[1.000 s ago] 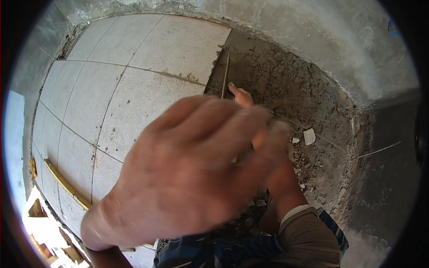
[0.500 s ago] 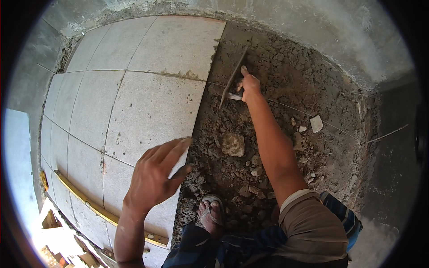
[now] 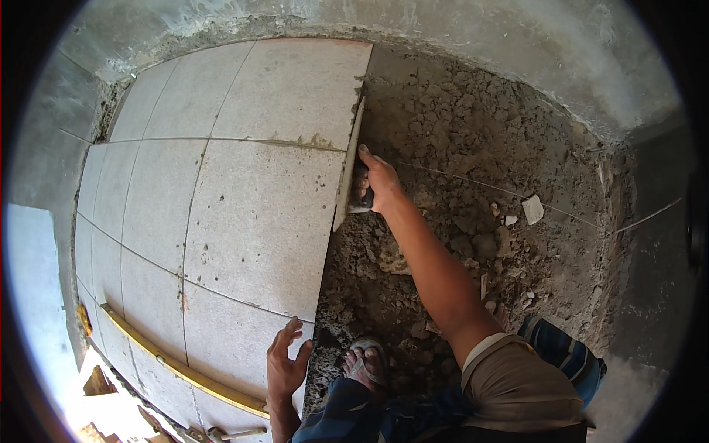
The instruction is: Apply mortar and position floor tiles using a hammer and level.
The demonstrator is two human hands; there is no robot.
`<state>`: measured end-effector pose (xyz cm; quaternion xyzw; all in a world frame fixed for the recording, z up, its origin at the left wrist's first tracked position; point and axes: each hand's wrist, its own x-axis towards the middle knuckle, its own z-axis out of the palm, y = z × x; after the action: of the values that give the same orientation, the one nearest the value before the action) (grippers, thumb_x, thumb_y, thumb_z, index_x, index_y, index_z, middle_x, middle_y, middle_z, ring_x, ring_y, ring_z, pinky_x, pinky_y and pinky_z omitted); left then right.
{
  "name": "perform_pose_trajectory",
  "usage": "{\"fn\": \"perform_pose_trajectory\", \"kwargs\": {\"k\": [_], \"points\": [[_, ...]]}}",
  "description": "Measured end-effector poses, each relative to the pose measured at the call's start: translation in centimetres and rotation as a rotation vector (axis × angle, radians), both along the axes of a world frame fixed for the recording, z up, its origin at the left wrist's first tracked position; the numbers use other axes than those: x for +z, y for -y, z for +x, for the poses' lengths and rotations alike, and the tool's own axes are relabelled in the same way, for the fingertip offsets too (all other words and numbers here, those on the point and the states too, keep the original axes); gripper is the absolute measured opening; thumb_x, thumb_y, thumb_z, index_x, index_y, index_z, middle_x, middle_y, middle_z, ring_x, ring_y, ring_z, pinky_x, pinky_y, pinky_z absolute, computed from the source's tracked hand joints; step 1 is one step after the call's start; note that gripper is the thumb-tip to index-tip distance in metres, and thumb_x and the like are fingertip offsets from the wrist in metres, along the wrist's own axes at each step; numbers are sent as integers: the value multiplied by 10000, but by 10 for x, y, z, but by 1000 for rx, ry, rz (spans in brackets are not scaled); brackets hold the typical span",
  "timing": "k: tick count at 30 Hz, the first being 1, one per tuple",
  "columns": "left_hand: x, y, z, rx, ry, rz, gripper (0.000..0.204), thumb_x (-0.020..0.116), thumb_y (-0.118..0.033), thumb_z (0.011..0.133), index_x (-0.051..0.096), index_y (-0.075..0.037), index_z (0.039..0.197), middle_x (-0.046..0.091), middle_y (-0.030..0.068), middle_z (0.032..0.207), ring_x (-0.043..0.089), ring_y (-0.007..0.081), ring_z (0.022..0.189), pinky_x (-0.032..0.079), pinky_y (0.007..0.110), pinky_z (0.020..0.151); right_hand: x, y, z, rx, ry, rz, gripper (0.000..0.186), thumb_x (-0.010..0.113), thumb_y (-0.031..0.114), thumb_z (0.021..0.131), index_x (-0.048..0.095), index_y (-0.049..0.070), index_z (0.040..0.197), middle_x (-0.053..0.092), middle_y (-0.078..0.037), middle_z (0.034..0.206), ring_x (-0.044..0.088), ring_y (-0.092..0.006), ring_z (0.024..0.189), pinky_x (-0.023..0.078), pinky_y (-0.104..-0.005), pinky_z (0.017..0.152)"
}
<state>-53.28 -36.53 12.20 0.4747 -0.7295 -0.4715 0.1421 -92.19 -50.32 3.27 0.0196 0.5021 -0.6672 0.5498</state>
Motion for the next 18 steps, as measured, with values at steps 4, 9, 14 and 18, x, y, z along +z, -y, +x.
{"fn": "perform_pose_trajectory", "kwargs": {"k": [4,9,14,18], "points": [[-3,23,-39,-101,-45,-81,572,731,-31,888,556,-12,1433,693,221,1258,703,341,1106,569,428,928,3,32,-52,-9,-66,61,322,695,418,996,602,112,973,453,0,621,447,-140,473,398,-347,434],[6,45,-77,-127,-61,-113,585,739,-33,887,551,-17,1441,692,216,1262,701,344,1117,560,431,946,14,49,-90,80,-139,152,361,719,407,980,576,81,914,467,-41,647,466,-185,509,406,-418,487],[0,49,-93,-197,-71,-117,573,748,-59,897,552,-12,1434,687,212,1271,699,343,1121,561,429,949,16,59,-92,61,-142,143,363,726,397,976,580,70,911,476,-43,659,462,-190,513,396,-407,475],[-2,48,-99,-240,-36,-114,576,746,-54,896,548,-7,1434,687,211,1271,699,344,1117,564,425,944,16,63,-88,25,-169,134,376,730,375,973,563,55,870,509,-61,677,463,-198,506,384,-402,466]]}}
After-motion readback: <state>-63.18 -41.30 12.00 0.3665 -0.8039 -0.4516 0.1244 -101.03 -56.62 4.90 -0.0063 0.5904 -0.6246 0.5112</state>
